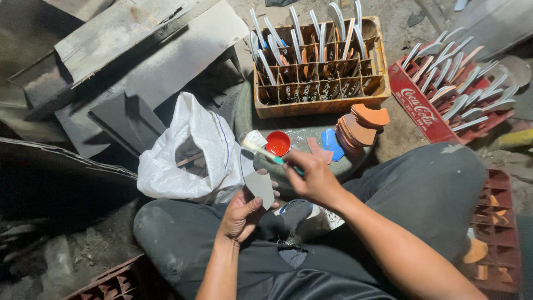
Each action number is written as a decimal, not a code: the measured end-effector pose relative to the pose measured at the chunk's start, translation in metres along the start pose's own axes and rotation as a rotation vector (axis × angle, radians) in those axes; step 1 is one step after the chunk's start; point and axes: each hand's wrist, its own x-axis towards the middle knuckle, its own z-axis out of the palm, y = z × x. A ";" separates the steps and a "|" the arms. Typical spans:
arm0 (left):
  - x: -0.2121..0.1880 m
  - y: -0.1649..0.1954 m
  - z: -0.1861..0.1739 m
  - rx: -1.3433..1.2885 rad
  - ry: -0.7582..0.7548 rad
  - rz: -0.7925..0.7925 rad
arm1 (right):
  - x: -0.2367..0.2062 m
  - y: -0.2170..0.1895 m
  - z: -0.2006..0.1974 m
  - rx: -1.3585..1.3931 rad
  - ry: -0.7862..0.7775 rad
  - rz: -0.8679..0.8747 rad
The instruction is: The person sits on the floor and repeatedly applies red glue to small shoe sole pieces using a toothbrush. They pick up each piece, brush glue onto it, and place it into a crate. The process is repeated for multiple pieces throughout the clip.
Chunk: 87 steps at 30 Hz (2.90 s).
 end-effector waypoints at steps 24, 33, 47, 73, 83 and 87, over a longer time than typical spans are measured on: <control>-0.005 0.005 -0.017 -0.038 -0.064 -0.017 | 0.009 0.005 -0.023 -0.094 -0.292 -0.159; -0.005 0.010 -0.007 0.017 -0.111 -0.042 | 0.018 0.014 -0.037 -0.192 -0.055 0.078; -0.006 0.009 -0.009 0.057 -0.106 -0.038 | 0.015 0.027 -0.018 -0.158 -0.043 -0.015; -0.004 0.008 -0.022 -0.058 -0.107 -0.116 | 0.019 0.012 -0.039 -0.072 -0.323 -0.114; -0.003 0.011 -0.023 -0.080 -0.146 -0.054 | 0.022 0.011 -0.058 -0.092 -0.289 0.043; -0.002 0.009 -0.023 -0.079 -0.152 -0.096 | 0.021 0.010 -0.046 -0.112 -0.355 -0.054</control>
